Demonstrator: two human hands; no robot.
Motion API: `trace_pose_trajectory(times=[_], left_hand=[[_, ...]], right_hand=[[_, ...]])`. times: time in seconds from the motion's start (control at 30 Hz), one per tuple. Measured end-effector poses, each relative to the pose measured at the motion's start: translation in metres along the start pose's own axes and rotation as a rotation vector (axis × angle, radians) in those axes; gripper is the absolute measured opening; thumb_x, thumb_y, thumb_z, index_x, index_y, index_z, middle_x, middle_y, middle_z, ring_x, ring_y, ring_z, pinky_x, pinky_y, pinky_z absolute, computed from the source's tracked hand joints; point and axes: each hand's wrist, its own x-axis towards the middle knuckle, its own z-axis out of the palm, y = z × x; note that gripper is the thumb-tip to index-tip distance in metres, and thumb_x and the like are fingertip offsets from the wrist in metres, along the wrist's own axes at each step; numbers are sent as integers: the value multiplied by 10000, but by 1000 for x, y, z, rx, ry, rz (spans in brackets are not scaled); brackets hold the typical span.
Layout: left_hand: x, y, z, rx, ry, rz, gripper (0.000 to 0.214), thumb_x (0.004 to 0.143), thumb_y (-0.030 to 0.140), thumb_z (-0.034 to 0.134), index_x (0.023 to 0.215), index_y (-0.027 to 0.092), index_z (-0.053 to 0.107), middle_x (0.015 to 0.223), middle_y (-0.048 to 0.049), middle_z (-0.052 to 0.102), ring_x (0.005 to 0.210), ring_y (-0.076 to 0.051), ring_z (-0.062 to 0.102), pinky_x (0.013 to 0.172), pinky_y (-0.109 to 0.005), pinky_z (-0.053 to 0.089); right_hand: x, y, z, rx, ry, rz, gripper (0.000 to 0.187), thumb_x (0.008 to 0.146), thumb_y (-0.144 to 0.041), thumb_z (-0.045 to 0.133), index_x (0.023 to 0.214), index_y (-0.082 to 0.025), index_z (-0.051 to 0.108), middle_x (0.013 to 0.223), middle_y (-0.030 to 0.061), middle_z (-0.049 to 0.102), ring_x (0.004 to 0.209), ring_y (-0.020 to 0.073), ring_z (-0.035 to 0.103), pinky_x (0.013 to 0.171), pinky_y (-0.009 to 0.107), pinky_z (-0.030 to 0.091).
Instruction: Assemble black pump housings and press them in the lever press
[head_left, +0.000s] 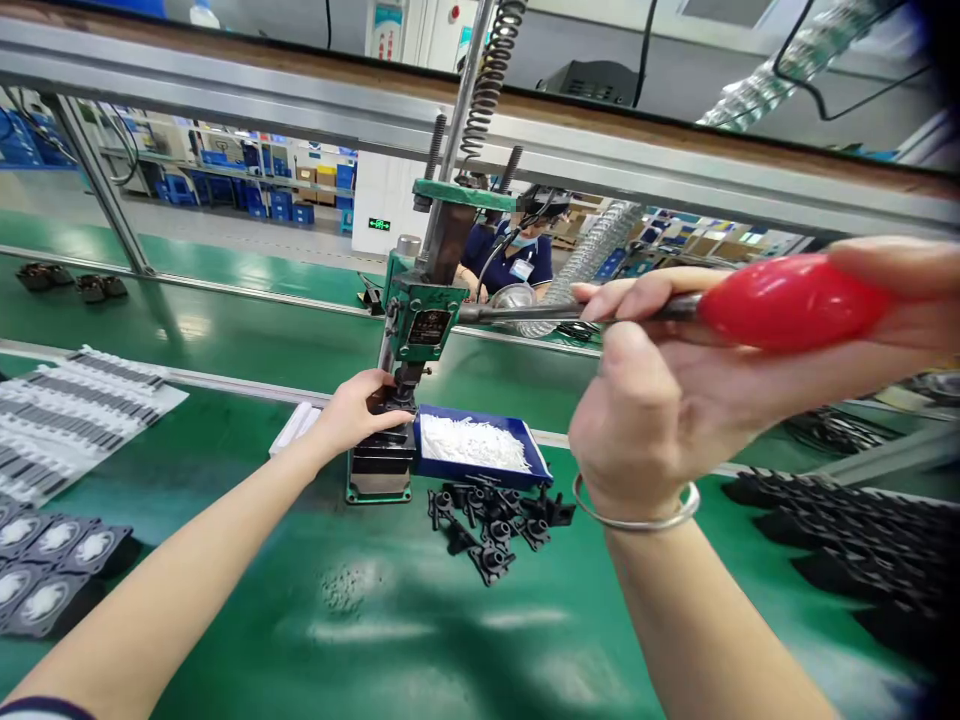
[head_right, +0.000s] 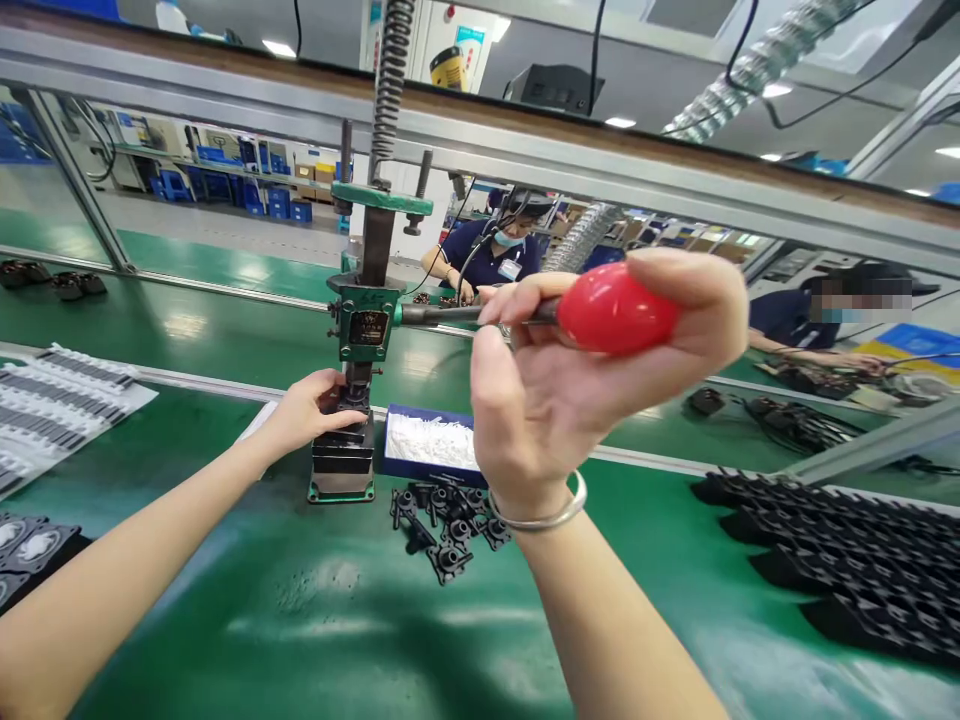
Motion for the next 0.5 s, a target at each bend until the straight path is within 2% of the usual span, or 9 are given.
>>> trace_pose_trajectory(times=[0.1,0.23,0.4,0.5], left_hand=[[2,-3,-4,-6,-19,-4,445,683,441,820,987,175,632,972,-76,680,870,-243,666,805,-396,562],[4,-6,-9,-18,-51,-12,470,675,437,827,1008,168,633,957,-71,691,838,-234,671,790,-392,566],[5,-5,-8,-28,-77,-25,477,670,436,832,1004,165,625,939,-64,690,826,-227,668,778,-381,562],[6,-2,-6,-42,-96,-29,465,657,431,839,969,171,612,909,-47,682,814,-220,664,781,-373,556]], right_hand=[[-7,-7,9,-3,126,-69,456,915,-291,608,1253,-473,364,1355,-27,284,1079,235,604,817,438,581],[3,-18,15,-94,-7,-55,412,942,-309,561,1278,-412,346,1370,23,261,1116,256,600,821,431,587],[-5,-27,10,-143,49,8,410,929,-286,527,1278,-365,327,1378,36,263,1044,212,639,863,421,602],[-14,-30,3,-169,39,27,468,907,-298,548,1306,-360,311,1423,46,243,1046,228,642,889,444,601]])
